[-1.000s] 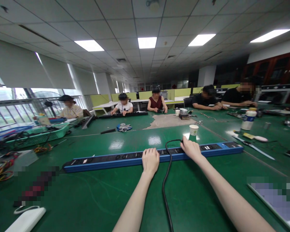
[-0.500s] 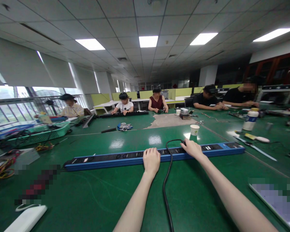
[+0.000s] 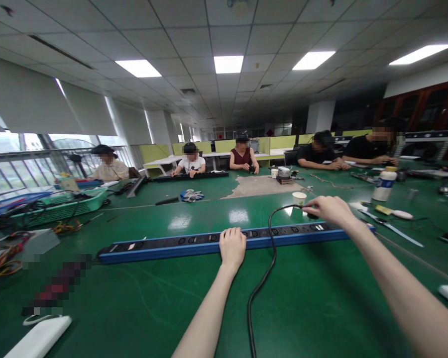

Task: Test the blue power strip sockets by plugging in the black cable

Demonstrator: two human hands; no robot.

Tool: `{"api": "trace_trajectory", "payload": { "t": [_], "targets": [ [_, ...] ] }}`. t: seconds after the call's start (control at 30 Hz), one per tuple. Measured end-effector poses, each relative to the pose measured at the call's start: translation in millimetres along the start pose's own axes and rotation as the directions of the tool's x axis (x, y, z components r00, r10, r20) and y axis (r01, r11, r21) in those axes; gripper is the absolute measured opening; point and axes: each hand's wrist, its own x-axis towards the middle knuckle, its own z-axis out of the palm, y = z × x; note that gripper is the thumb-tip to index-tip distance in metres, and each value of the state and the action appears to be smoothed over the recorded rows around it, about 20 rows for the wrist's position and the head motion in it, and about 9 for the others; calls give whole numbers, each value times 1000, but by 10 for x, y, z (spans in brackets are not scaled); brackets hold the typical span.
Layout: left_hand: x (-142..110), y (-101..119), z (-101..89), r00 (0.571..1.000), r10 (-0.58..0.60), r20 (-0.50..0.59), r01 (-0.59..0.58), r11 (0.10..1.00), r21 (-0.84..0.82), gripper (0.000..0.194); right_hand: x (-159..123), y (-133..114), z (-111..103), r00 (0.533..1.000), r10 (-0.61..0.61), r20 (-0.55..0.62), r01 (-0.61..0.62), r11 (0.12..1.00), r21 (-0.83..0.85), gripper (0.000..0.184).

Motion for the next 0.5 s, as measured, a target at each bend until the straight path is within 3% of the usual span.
{"api": "trace_trajectory", "payload": {
  "t": [0.1, 0.17, 0.23, 0.37, 0.43, 0.5],
  "targets": [
    [2, 5, -8, 1000, -5, 3, 5, 1000, -5, 33, -175, 336, 248, 984, 34, 174, -52, 994, 97, 42],
    [4, 8, -14, 1000, -9, 5, 9, 1000, -8, 33, -272, 501, 418, 956, 18, 294, -100, 958, 267, 45],
    [4, 10, -17, 1000, -11, 8, 11, 1000, -11, 32, -322, 613, 532, 942, -23, 335, -134, 888, 439, 48],
    [6, 17, -9, 1000, -18, 9, 18, 1000, -5, 33, -302, 667, 544, 966, 61, 253, -208, 763, 611, 60],
    [7, 22, -2, 1000, -23, 10, 23, 1000, 3, 33, -283, 611, 485, 974, 108, 198, -207, 774, 599, 59],
    [8, 25, 5, 1000, -27, 15, 27, 1000, 9, 33, -281, 517, 434, 988, 118, 96, -150, 849, 506, 51]
  ]
}}
